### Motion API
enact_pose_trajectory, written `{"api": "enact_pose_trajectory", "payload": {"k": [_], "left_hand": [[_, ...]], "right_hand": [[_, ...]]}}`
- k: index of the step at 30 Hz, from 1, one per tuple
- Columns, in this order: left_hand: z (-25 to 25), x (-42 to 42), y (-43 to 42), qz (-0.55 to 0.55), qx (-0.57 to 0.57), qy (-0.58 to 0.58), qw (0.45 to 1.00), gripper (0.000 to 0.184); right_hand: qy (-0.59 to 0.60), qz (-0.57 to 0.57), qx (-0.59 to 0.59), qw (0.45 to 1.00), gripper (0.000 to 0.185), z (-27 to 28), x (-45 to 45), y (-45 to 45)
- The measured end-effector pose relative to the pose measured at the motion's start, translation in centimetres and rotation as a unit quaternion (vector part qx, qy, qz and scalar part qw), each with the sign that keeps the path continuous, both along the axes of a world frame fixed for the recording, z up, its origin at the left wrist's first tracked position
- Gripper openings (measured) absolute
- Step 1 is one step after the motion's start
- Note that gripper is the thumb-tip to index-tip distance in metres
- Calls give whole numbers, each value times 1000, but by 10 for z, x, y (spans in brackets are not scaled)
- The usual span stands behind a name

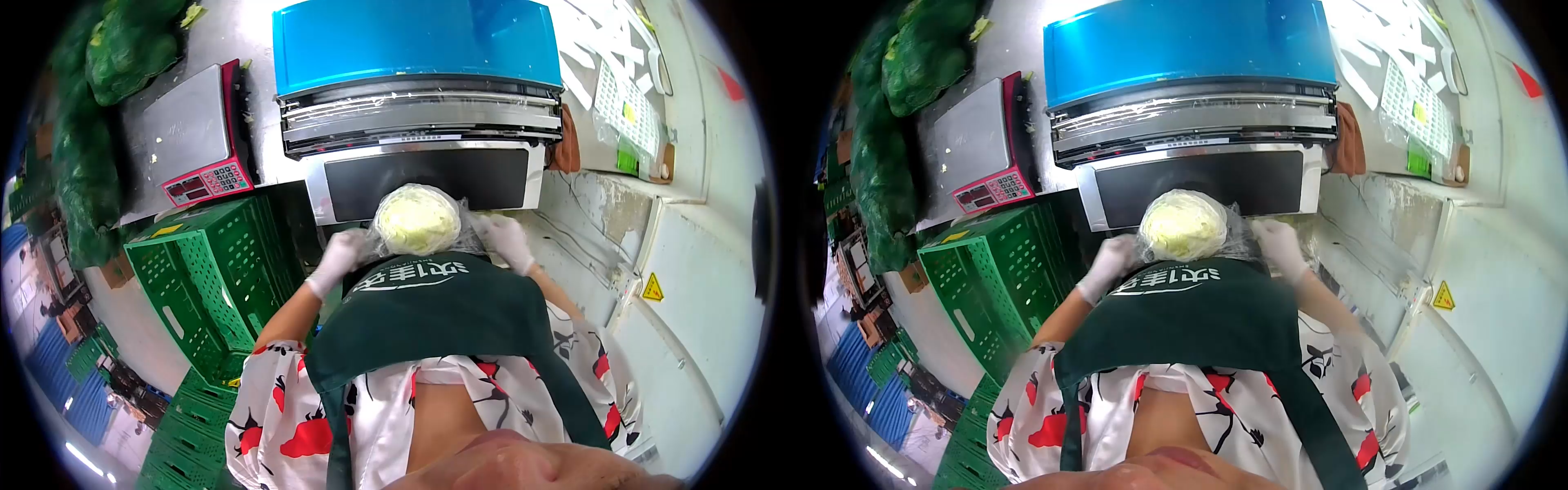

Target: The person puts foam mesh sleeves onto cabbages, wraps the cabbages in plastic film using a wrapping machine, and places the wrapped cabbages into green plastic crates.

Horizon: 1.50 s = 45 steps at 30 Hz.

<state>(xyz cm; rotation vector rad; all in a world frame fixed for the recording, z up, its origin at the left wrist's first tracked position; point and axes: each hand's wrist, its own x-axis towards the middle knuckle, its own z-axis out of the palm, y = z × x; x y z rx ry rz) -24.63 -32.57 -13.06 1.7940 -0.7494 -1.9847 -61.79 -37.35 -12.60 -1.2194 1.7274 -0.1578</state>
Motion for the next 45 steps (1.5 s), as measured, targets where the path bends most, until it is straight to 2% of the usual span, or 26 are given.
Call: {"api": "enact_pose_trajectory", "payload": {"k": [1, 2, 4, 6, 8, 9, 11, 12, 13, 15, 16, 17, 19, 20, 21, 23, 25, 27, 29, 30, 35, 37, 40, 41, 43, 45], "left_hand": [[-25, -12, 9, -80, -5, 4, 997, 27], [-47, -26, 11, -112, -179, -22, 977, 23], [-78, -51, 2, -156, -506, -67, 846, 17], [-68, -42, -4, -301, -485, -153, 807, 16], [-47, -31, -17, -410, -471, -256, 738, 18], [-59, -24, -20, -339, -495, -213, 771, 20], [15, -32, -68, -175, -516, -155, 824, 20], [35, -35, -85, -44, -439, -84, 893, 21], [53, -37, -102, 90, -354, -9, 931, 22], [105, -43, -133, 128, -265, 93, 951, 23], [96, -54, -137, 78, -363, 94, 924, 28], [100, -49, -136, 18, -280, 147, 948, 33], [105, -38, -126, -40, -304, 259, 916, 55], [111, -29, -116, -15, -197, 365, 910, 62], [118, -17, -103, 9, -84, 461, 884, 70], [120, 9, -87, 66, -59, 504, 859, 79], [108, 33, -72, 155, -52, 402, 901, 80], [79, 82, -59, 255, -48, 427, 866, 76], [115, 125, -50, 319, -155, 504, 788, 66], [132, 144, -43, 389, -246, 299, 836, 71], [181, 264, 35, 578, -227, 58, 782, 59], [188, 291, 53, 545, -136, 4, 827, 51], [130, 355, 87, 461, -86, -171, 866, 50], [142, 337, 66, 423, 24, -336, 841, 47], [117, 356, 56, 319, -88, -458, 825, 42], [122, 346, 28, 283, -177, -572, 750, 36]], "right_hand": [[29, 36, -9, 999, 30, -18, 10, 8], [51, 118, 5, 992, 26, -33, 28, 9], [17, 232, 1, 972, 25, -61, 64, 10], [-210, 196, -22, 958, 25, -72, 95, 8], [-423, 100, 21, 900, 24, -32, 106, -6], [-497, 64, 66, 863, 25, -7, 111, -16], [-601, -16, 207, 772, 25, 29, 117, -41], [-653, -67, 304, 691, 32, 38, 122, -59], [-629, -4, 294, 720, 32, 45, 130, -74], [-570, 118, 267, 768, 33, 63, 146, -93], [-557, 198, 138, 794, 32, 75, 145, -95], [-529, 239, 57, 813, 32, 80, 147, -95], [-456, 310, -113, 827, 32, 83, 148, -92], [-392, 175, 25, 903, 32, 75, 145, -85], [-404, 260, -59, 875, 29, 107, 150, -92], [-63, 409, -13, 910, 28, 115, 133, -90], [-200, 255, -2, 946, 28, 130, 120, -101], [-235, 189, -107, 948, 29, 131, 109, -129], [-276, 95, -108, 950, 32, 124, 96, -169], [-306, 64, -82, 946, 34, 137, 91, -196], [-370, -46, -172, 912, 33, 121, 62, -357], [-343, -96, -136, 924, 44, 95, 62, -435], [-269, -173, -79, 944, 70, 53, 87, -537], [-251, -199, -75, 944, 77, 35, 99, -565], [-243, -236, -61, 939, 88, 14, 122, -606], [-263, -255, -41, 930, 96, -3, 145, -638]]}}
